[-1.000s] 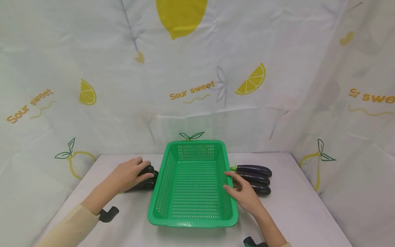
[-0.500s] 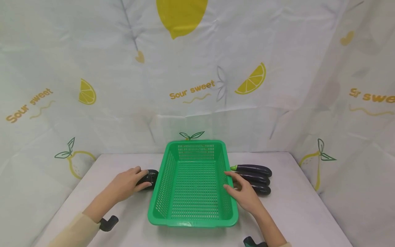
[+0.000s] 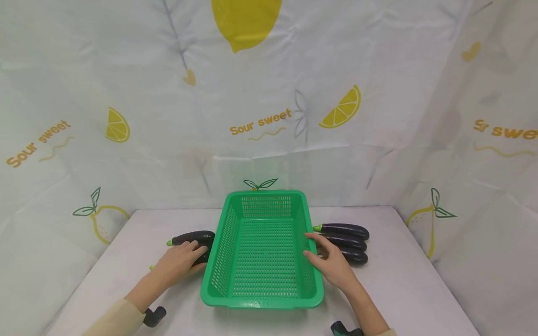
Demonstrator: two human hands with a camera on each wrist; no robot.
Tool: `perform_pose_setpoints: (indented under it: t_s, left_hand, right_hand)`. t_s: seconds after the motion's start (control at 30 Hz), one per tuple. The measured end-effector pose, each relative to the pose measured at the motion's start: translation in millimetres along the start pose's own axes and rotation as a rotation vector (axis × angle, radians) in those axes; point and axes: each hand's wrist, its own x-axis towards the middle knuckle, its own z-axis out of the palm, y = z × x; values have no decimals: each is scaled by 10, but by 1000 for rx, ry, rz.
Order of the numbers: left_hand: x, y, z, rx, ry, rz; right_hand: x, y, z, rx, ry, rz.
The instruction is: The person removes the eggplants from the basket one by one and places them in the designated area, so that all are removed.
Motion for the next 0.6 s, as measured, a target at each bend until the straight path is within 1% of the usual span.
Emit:
perform_pose_setpoints:
  t_s: [0.13,0.27,0.43,0.6]
  left_hand:
    - [-1,46,68,18,-10,-2]
    - [17,92,91,20,-19,-19]
    - [35,117,90,30,-11,-13]
    - [32,98,105,28,14,-2]
  right_hand:
    - [-2,-2,2,-5,4,-2]
    - [0,-2,-4,-9,7,-4]
    - [-8,3,-1,-6,5,1]
    - [-1,-9,-2,9,-4,11]
